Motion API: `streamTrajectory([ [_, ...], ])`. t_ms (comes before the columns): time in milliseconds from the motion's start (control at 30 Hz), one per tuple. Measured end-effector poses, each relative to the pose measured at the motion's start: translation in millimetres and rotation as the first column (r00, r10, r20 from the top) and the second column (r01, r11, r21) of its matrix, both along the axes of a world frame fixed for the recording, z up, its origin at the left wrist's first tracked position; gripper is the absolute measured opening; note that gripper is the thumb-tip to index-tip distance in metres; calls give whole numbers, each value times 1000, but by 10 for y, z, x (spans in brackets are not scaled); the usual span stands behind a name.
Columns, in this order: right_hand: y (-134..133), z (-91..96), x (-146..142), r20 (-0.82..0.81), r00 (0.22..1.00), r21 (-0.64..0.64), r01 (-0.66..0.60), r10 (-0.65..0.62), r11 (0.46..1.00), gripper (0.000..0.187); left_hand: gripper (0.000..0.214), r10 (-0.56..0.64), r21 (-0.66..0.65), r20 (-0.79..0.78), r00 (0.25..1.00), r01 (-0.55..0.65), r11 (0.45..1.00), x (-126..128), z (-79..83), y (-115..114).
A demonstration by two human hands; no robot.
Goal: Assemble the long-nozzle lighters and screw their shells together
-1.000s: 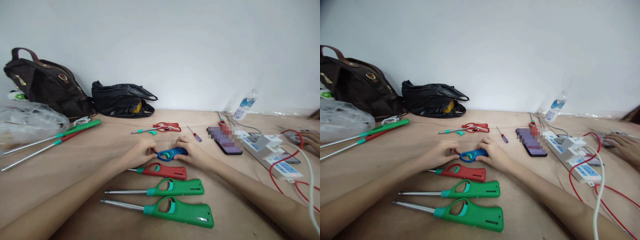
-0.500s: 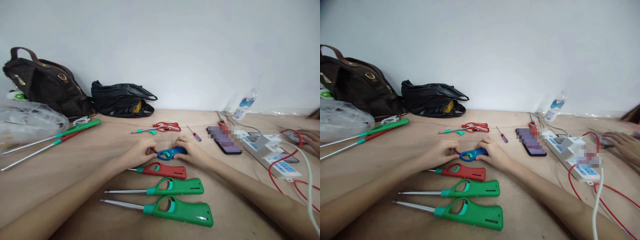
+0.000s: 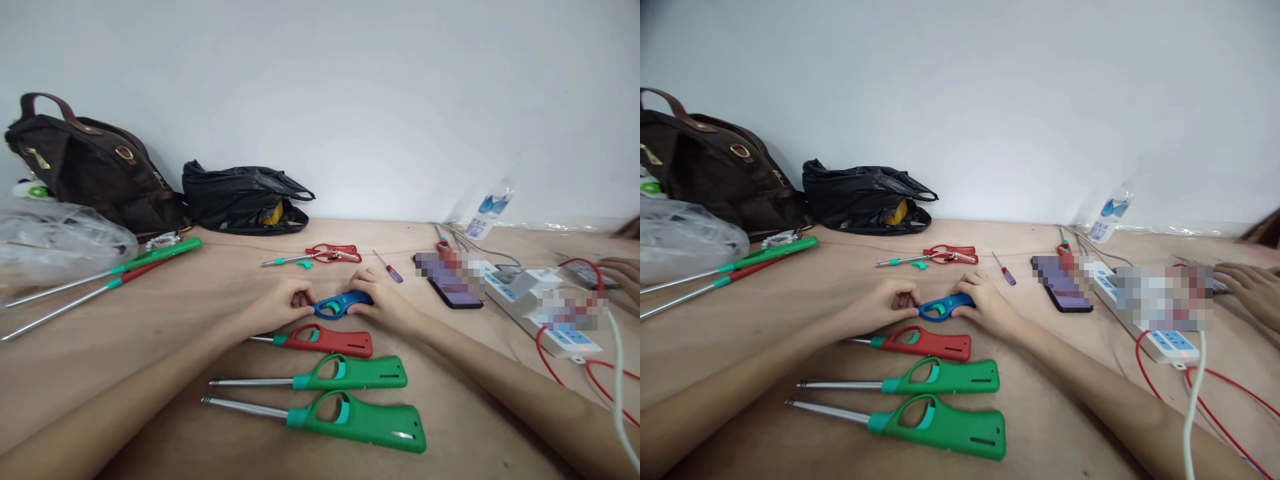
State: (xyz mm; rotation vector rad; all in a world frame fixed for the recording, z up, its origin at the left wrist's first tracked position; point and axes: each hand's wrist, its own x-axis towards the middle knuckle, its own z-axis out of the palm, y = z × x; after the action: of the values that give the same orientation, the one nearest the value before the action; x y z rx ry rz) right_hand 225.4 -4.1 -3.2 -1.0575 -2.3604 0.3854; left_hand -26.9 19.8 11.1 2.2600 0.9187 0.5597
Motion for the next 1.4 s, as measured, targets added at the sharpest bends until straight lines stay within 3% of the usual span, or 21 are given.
streamTrajectory([
  [400, 23, -44, 6, -26, 1000, -103, 6, -9, 995, 23, 18, -1, -92, 17, 1000, 3, 996, -19, -67, 68],
  [633, 39, -75, 10, -43, 999, -117, 7, -12, 993, 27, 15, -17, -32, 29, 999, 18, 999, -19, -54, 43],
  [867, 40, -67, -2, -38, 997, -246, 56, -67, 968, 33, 10, 5, -105, -20, 1000, -7, 994, 9, -46, 38],
  [1033, -11, 3, -30, -9, 998, -228, 63, -66, 972, 30, 18, 46, -53, -109, 993, -52, 997, 4, -75, 21],
  [1200, -27, 75, -11, 17, 998, -322, 66, -64, 944, 31, 15, 66, 23, -164, 984, -63, 998, 2, -68, -22],
  [1400, 29, 94, 91, -25, 1000, -385, -26, 17, 922, 23, 14, 78, 124, -152, 985, -59, 990, 24, -45, -46],
])
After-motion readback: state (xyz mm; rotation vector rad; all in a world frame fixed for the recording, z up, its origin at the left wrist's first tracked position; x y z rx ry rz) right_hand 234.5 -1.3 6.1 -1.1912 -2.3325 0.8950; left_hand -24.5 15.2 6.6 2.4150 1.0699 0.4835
